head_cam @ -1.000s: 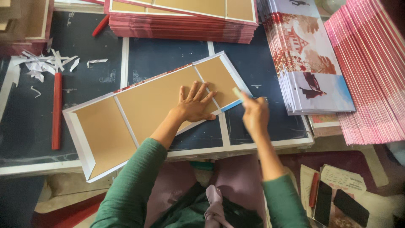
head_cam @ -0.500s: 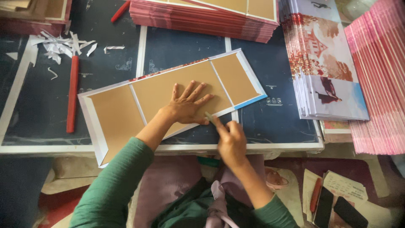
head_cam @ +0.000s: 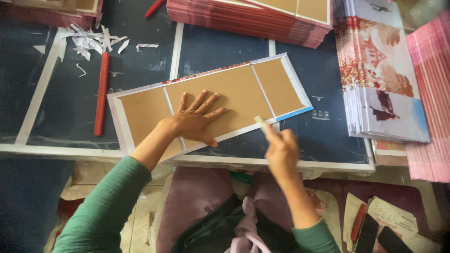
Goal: The person assembles printed cards by applying glue to the edges of a brown cardboard backing and attaching a printed image sheet. They smooth the surfaces to ensure adhesion and repeat the process for multiple cards.
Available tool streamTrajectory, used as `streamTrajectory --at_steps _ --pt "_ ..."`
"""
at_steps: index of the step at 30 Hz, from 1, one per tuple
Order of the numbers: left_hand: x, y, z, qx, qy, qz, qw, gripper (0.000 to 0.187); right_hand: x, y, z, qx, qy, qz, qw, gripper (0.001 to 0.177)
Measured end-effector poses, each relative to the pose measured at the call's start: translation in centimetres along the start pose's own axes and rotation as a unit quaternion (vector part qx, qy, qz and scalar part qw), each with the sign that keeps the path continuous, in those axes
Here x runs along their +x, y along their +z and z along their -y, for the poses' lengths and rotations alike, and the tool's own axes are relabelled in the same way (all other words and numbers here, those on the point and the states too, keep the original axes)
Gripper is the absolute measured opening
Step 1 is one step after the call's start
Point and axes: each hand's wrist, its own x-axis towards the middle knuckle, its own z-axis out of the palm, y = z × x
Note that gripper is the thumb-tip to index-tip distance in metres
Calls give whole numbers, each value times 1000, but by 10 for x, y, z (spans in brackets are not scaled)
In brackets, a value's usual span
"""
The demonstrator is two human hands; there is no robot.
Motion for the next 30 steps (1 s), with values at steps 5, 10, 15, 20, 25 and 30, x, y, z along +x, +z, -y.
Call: streamTrajectory --at_steps 5,10,15,20,25,30 --pt "4 15 7 -14 10 -35 999 103 -13 1 71 -7 -40 -7 999 40" --pt "-24 9 18 -22 -4 -40 999 107 -15 7 75 29 -84 20 996 42" --pt "-19 33 37 -29 -2 -53 998 100 -12 6 65 33 -47 -6 998 39" --pt "-49 22 37 -7 -11 -50 999 110 -23 4 122 29 -114 -3 993 37" --pt "-69 27 56 -21 -22 -17 999 114 -15 19 66 -4 -67 -26 997 37" --pt "-70 30 60 -57 -5 -19 998 116 -34 21 175 39 -141 33 989 37"
